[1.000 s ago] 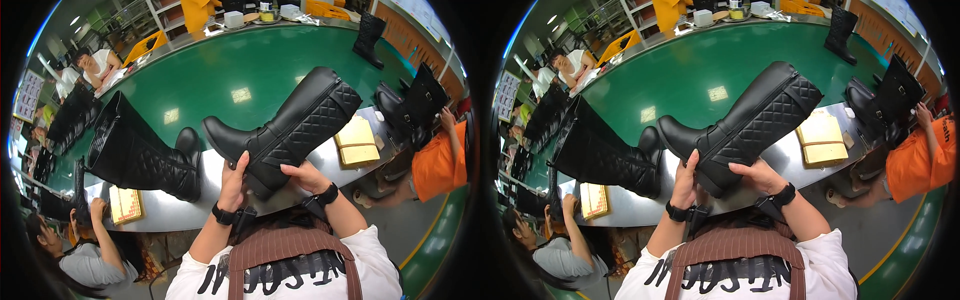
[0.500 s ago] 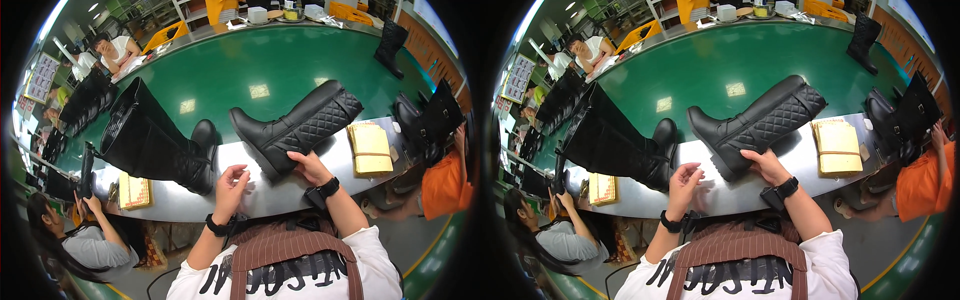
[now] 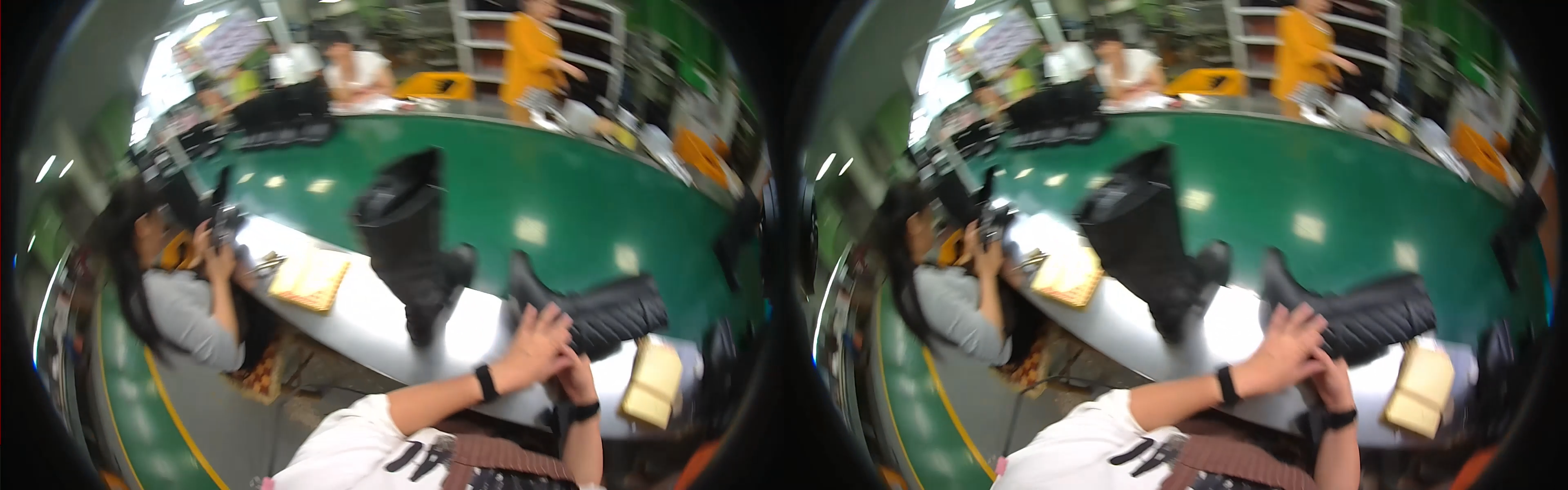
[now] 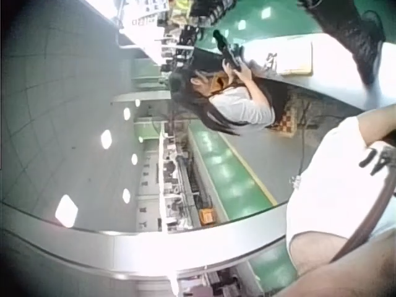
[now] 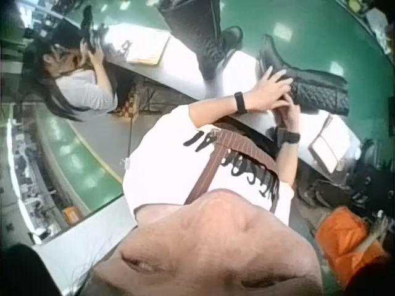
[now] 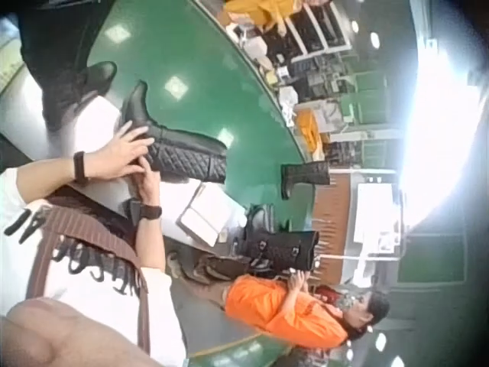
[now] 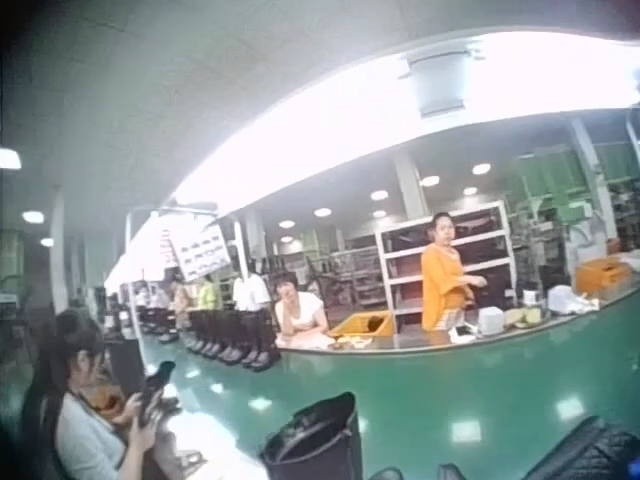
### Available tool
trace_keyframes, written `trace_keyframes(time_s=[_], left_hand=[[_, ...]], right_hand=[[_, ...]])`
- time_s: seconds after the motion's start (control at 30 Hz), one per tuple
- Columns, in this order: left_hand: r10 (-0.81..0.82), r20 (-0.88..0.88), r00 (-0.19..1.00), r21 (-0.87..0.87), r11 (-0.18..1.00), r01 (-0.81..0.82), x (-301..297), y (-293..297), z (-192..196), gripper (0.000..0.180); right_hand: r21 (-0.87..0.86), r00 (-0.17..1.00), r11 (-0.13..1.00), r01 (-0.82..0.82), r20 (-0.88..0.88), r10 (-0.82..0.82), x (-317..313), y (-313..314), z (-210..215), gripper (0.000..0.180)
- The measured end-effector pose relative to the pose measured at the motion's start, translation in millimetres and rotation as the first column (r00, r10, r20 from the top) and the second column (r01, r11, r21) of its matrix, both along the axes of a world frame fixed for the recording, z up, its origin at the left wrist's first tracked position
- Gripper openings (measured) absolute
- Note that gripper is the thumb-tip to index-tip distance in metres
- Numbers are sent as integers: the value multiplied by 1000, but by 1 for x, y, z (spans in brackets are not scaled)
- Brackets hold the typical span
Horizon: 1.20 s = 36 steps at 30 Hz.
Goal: Inspecting and cleaning black boots on a production line.
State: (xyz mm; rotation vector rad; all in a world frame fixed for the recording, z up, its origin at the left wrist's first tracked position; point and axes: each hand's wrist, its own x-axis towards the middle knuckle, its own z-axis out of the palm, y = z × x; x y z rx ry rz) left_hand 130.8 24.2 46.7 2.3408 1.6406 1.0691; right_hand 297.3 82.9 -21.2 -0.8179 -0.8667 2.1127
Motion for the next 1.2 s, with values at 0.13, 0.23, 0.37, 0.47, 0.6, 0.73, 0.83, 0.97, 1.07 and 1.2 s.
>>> trace_keyframes(time_s=[0.13,0.23,0.37,0.47,0.6,0.73,0.83,0.97,1.07,1.2], left_hand=[[-51,112,992,-67,996,59,-12,-22,-6,50],[-24,302,953,1,1000,25,-30,-45,11,34],[45,505,862,246,950,-194,-58,-76,24,14],[261,482,836,400,783,-476,-99,-105,32,18],[546,613,571,250,552,-796,-141,-121,17,57],[587,589,555,-93,732,-675,-173,-121,-5,100],[530,581,618,-271,842,-467,-184,-116,-34,114],[406,791,459,-360,914,-189,-181,-111,-52,97],[335,750,571,-260,942,-210,-187,-110,-48,96],[307,773,555,-326,943,-67,-195,-115,-37,103]], right_hand=[[184,997,983,-7,-80,22,-2,-11,4,40],[128,996,990,-66,-51,73,3,-4,-3,44],[15,992,996,-84,-97,85,0,7,-1,50],[-50,987,995,-88,-136,81,-4,9,5,52],[-12,992,997,-77,-101,75,4,13,-2,58],[-12,983,993,-114,-147,111,2,9,-1,56],[3,978,987,-158,-137,157,3,4,-1,61],[33,969,981,-193,-153,196,9,10,-14,64],[-41,972,984,-173,-169,164,8,14,-10,64],[-2,959,977,-215,-187,211,10,16,-1,63]])
